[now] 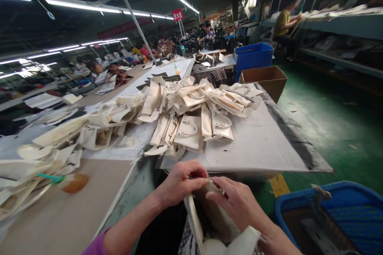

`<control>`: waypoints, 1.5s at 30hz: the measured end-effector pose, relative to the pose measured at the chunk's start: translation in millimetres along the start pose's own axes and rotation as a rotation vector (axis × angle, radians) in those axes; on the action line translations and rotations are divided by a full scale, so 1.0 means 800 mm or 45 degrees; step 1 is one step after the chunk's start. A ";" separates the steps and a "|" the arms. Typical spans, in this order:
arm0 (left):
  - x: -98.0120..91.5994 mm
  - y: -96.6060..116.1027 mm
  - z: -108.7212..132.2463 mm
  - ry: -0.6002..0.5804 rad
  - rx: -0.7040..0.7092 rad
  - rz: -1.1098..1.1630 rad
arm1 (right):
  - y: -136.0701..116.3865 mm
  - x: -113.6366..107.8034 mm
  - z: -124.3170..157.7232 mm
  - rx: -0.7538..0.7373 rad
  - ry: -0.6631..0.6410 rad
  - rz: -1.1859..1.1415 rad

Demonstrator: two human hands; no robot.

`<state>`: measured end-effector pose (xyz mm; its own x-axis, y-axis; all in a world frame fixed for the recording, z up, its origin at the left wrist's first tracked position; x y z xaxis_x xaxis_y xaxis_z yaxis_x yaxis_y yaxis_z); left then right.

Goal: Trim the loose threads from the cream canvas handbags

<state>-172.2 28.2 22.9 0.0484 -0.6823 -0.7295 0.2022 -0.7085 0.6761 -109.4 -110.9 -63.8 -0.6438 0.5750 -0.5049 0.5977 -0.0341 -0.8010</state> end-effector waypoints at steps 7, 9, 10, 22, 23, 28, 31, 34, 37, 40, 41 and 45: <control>0.002 0.003 0.010 -0.011 0.281 -0.309 | -0.034 0.002 -0.009 -0.491 0.192 0.503; 0.007 0.003 0.013 0.026 0.359 -0.384 | -0.036 0.004 -0.008 -0.531 0.216 0.579; 0.010 0.003 0.013 0.043 0.384 -0.408 | -0.036 0.004 -0.008 -0.535 0.233 0.594; -0.003 0.011 0.016 0.097 0.086 -0.365 | -0.004 -0.007 -0.008 -0.281 0.150 0.035; -0.002 0.011 0.016 0.090 0.110 -0.354 | -0.002 -0.008 -0.008 -0.270 0.139 0.009; 0.001 0.006 0.005 0.010 0.066 -0.340 | 0.009 -0.009 -0.014 -0.205 0.071 -0.047; -0.001 0.003 -0.007 -0.027 -0.079 -0.304 | 0.021 -0.007 -0.012 -0.006 -0.024 -0.071; -0.004 0.002 -0.012 -0.008 -0.158 -0.280 | 0.033 0.003 -0.002 0.191 -0.212 -0.192; -0.006 0.004 -0.004 0.013 -0.209 -0.380 | 0.041 0.018 0.009 0.330 -0.366 -0.176; -0.007 0.013 0.012 0.040 -0.240 -0.677 | 0.042 0.025 0.013 0.350 -0.390 0.057; -0.006 0.017 0.017 0.033 -0.253 -0.816 | 0.041 0.026 0.014 0.343 -0.397 0.116; 0.002 0.029 0.032 -0.123 -0.247 -1.327 | 0.032 0.025 0.016 0.356 -0.481 0.149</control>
<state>-192.4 6.2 39.8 -0.3144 0.2271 -0.9217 0.2518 -0.9162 -0.3116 -113.0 -110.7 -98.3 -0.7395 0.2190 -0.6365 0.5581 -0.3291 -0.7617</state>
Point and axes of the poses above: each hand's wrist, its own z-axis away from the middle knuckle, its own x-axis out of the palm, y = z × x, the point moved 4 cm from there along -z, towards the middle knuckle, and after that the axes turned 3 degrees about -z, right-handed, at the moved point
